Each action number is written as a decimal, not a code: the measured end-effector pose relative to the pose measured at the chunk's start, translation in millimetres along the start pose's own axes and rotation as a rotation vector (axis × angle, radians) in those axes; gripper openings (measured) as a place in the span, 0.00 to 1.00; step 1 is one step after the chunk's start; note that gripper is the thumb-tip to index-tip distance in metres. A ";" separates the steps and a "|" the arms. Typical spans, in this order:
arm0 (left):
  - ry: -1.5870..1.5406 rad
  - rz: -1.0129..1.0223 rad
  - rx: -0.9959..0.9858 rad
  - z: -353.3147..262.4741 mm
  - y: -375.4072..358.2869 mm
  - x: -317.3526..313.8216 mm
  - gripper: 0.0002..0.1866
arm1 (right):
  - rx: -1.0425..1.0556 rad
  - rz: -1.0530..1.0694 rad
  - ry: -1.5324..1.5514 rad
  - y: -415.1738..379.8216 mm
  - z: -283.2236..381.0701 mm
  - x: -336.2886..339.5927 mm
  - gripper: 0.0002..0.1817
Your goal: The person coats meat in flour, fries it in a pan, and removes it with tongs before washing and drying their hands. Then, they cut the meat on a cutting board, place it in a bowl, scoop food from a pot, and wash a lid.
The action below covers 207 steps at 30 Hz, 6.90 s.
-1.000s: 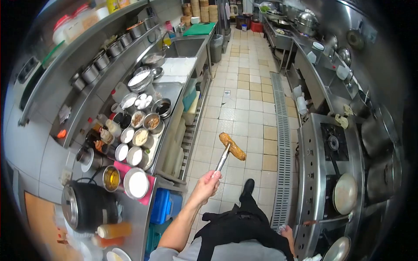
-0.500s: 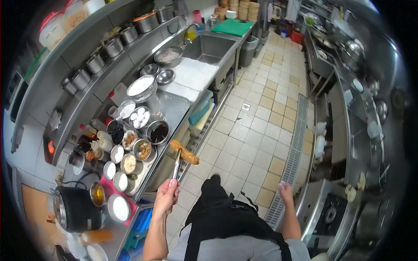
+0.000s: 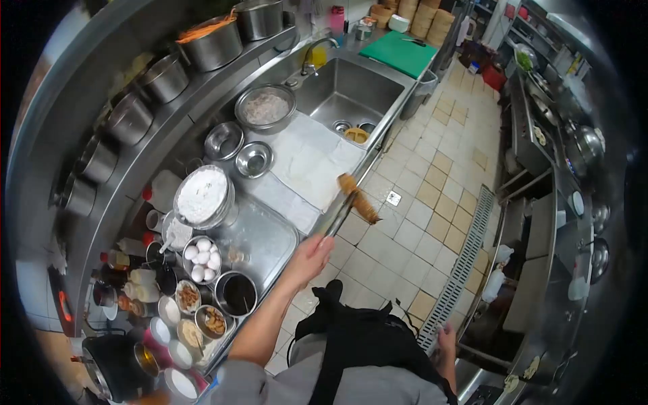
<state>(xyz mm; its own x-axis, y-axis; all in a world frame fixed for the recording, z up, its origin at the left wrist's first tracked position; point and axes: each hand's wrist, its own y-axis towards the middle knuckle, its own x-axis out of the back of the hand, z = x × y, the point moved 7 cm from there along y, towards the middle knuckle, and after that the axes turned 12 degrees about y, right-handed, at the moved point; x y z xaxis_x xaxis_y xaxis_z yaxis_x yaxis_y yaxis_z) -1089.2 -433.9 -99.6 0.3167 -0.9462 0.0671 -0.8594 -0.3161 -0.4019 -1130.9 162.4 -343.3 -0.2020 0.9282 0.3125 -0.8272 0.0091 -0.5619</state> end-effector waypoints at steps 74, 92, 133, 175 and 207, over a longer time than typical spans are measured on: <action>-0.455 -1.241 0.018 -78.3 876.6 248.3 0.17 | 0.700 1.332 -0.609 603.9 903.4 -691.1 0.18; -0.849 -1.029 -0.172 -193.8 838.2 165.5 0.37 | -0.161 1.276 -0.166 576.4 831.7 -772.9 0.30; -1.334 -0.897 -0.150 -184.6 850.3 144.6 0.14 | -0.332 1.261 0.283 566.1 867.6 -759.8 0.19; -0.196 -1.176 -0.320 -225.0 825.1 202.2 0.31 | 0.384 1.592 -0.445 589.3 851.7 -777.0 0.32; -1.426 -0.774 -0.254 -179.2 878.9 186.8 0.17 | 0.322 1.326 0.067 552.6 906.4 -773.5 0.20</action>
<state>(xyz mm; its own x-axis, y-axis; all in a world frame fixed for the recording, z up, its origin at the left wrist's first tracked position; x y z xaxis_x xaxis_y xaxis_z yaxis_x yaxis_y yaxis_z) -1857.2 -900.9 -276.6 0.6449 0.2120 -0.7343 -0.3241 -0.7943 -0.5139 -1907.0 -887.7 -201.3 -0.9141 0.1884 -0.3590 -0.1202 -0.9716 -0.2038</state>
